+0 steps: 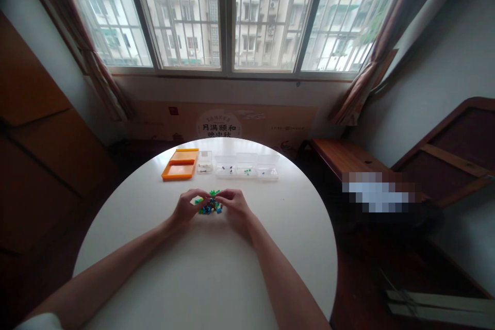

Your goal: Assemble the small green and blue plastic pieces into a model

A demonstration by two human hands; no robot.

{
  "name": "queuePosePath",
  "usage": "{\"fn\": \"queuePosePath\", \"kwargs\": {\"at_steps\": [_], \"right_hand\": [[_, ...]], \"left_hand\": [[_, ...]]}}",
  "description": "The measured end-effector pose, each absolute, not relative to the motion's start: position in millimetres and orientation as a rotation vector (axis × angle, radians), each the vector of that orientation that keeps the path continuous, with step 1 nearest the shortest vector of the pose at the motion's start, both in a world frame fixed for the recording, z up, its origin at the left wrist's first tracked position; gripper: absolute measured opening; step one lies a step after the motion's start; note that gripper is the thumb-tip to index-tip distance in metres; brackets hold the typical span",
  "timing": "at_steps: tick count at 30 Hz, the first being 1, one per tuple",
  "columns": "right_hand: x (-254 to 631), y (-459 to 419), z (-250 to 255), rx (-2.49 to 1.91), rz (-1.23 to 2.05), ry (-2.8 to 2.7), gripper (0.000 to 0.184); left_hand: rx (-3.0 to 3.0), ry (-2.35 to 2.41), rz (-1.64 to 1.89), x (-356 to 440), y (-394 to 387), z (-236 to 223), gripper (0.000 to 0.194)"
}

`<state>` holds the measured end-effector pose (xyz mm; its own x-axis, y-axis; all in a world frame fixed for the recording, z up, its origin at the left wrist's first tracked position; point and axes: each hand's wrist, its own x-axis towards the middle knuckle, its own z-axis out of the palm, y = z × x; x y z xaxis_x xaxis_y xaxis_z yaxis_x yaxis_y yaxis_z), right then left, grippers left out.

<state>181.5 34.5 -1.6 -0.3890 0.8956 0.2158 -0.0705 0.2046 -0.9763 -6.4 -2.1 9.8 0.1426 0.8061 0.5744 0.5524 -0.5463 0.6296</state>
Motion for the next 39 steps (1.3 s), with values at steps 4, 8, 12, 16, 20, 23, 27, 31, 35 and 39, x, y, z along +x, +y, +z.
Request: {"fn": "queuePosePath", "kwargs": {"at_steps": [4,8,12,16,20,23,27,31,35,39], "right_hand": [[182.0,34.0,-1.3,-0.781,1.355,-1.57,0.026],[182.6,32.3,0.0,-0.793,1.343,-1.588,0.028],[182.5,31.0,1.9,-0.786,1.345,-1.589,0.028],[183.3,31.8,1.7,-0.774,1.341,-1.627,0.028],[184.2,33.3,-1.3,-0.768,1.355,-1.641,0.03],[184.0,34.1,-3.3,-0.765,1.347,-1.651,0.03],[183.7,34.7,-3.8,-0.79,1.298,-1.679,0.029],[183.9,34.6,-2.8,-0.788,1.291,-1.678,0.03],[183.3,33.9,-0.9,-0.77,1.322,-1.648,0.027],[182.2,33.7,-0.6,-0.786,1.332,-1.628,0.027]], "left_hand": [[2.149,1.254,1.349,-6.3,-1.6,9.6,0.008],[2.112,1.164,1.353,-6.4,-0.6,7.5,0.011],[2.144,1.162,1.37,-6.3,-0.4,7.1,0.011],[2.22,1.218,1.373,-5.7,-1.2,9.9,0.007],[2.25,1.241,1.366,-5.5,-2.2,12.0,0.006],[2.24,1.248,1.362,-5.0,-3.4,13.4,0.007],[2.213,1.255,1.366,-3.7,-5.5,16.3,0.007],[2.195,1.267,1.351,-2.8,-6.4,18.4,0.006],[2.192,1.256,1.338,-2.8,-6.1,18.3,0.006],[2.2,1.272,1.343,-3.2,-5.8,17.6,0.007]]}}
